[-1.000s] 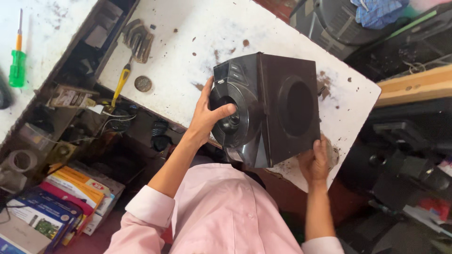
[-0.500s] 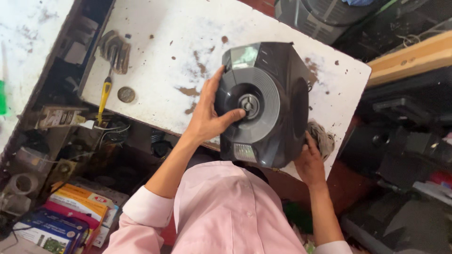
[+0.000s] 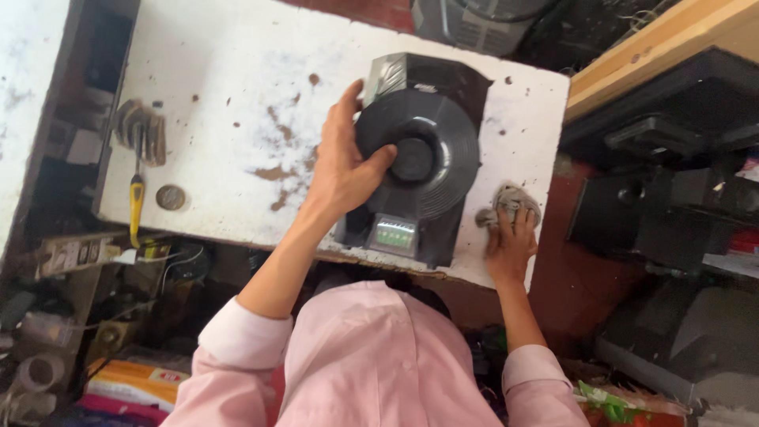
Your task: The person retrieves a black speaker from a shelf, wipes it with a cloth, and then uses a screwdriver to remove screws from the back panel. The person handles the speaker and tools on a cluttered workbench.
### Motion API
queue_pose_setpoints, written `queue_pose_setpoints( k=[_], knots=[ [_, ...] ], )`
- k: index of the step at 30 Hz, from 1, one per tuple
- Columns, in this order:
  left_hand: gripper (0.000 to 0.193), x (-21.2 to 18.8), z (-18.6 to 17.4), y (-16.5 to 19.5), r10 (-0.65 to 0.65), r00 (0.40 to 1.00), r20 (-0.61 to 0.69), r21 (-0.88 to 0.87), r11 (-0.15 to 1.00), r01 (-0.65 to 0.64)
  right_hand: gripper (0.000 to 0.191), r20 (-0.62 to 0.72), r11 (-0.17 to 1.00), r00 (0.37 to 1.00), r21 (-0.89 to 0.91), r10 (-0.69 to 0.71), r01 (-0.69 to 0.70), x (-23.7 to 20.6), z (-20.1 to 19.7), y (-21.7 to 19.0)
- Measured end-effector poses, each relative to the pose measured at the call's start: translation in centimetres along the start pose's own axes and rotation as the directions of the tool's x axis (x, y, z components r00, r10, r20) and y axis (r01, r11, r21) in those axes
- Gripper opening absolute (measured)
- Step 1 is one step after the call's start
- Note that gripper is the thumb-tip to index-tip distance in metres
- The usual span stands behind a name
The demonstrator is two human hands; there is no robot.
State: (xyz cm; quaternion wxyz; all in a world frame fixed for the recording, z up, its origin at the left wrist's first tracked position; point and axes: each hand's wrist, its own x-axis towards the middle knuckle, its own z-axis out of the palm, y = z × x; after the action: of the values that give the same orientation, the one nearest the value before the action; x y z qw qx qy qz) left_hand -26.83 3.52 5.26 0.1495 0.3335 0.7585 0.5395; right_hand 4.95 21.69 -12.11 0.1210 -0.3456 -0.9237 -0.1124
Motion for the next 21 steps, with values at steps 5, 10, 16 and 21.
queue_pose_setpoints(
  k=[5,10,16,21],
  knots=[
    [0.100,-2.1,-0.4,0.9,0.001,1.000,0.017,-0.236,0.972,0.003,0.022,0.087,0.546,0.909,0.774,0.408,-0.320,7.8,-5.9,2.7],
    [0.092,-4.6,-0.6,2.6,-0.251,0.968,0.027,-0.145,0.957,0.252,0.035,-0.097,0.207,0.989,0.971,-0.109,0.118,16.2,-13.0,-4.1],
    [0.080,-3.7,-0.6,2.5,0.023,1.000,-0.018,-0.115,0.993,-0.025,0.040,-0.214,0.439,0.778,0.723,-0.591,0.533,27.1,-17.2,-9.8],
    [0.090,-4.1,0.6,1.9,-0.301,0.952,0.063,-0.070,0.950,0.305,0.031,0.160,0.445,0.472,0.675,-0.867,0.589,30.3,-18.5,-19.2]
  ],
)
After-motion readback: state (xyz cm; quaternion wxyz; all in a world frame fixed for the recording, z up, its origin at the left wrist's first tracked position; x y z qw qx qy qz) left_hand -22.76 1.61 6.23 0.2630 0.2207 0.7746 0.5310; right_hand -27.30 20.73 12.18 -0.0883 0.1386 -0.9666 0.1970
